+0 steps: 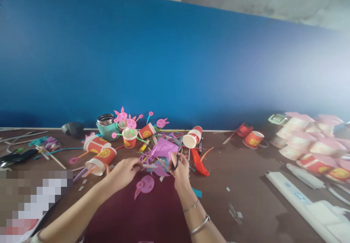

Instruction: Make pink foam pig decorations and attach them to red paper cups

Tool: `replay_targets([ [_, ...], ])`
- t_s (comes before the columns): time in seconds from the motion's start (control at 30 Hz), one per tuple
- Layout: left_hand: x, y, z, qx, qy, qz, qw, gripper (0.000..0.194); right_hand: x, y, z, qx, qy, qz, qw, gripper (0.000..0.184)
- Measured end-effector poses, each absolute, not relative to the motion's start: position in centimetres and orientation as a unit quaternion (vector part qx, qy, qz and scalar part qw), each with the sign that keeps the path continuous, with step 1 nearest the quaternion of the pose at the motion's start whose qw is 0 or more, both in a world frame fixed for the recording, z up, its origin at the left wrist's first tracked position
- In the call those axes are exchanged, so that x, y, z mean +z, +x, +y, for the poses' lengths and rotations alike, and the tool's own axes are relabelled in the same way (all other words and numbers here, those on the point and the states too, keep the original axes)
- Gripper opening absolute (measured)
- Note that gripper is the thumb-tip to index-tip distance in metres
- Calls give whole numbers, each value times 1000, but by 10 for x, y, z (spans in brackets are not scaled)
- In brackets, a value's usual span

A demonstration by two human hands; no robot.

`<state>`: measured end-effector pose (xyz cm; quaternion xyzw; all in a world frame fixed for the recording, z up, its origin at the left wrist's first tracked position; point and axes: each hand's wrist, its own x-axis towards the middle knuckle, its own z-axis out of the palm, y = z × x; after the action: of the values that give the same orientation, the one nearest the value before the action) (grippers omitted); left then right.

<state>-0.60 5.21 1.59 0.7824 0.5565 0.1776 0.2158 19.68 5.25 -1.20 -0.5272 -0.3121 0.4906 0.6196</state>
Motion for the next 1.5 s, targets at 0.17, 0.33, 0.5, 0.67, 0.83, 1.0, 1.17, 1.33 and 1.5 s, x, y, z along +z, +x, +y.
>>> replay_targets([
  [0.17, 24, 8, 53, 185, 837, 496, 136, 20, -14, 195, 53, 485, -522, -297, 636, 31],
  [0.33, -1, 48, 51, 136, 890, 429, 66, 21, -19, 198, 56, 471, -537, -334, 615, 32],
  [0.5, -14, 63, 51, 147, 881, 447, 48, 19, -25, 200, 60, 459, -533, -351, 618, 32],
  [0.67, -6, 51, 51, 209, 860, 463, 44, 12, -18, 200, 56, 470, -529, -331, 624, 29],
  [0.83, -2, 34, 43, 376, 808, 452, -34, 13, -12, 193, 49, 549, -472, -356, 591, 31],
  [1.0, -3, 32, 33, 408, 813, 415, -12, 14, -15, 185, 45, 585, -440, -363, 577, 43],
  [1.17, -2, 38, 28, 532, 614, 442, 381, 31, -11, 189, 44, 554, -421, -409, 591, 36],
  [1.33, -11, 40, 35, 462, 411, 406, 673, 29, -5, 189, 44, 552, -434, -445, 557, 37],
  [1.5, -14, 36, 41, 507, 355, 369, 693, 33, -5, 188, 41, 539, -439, -452, 559, 36],
])
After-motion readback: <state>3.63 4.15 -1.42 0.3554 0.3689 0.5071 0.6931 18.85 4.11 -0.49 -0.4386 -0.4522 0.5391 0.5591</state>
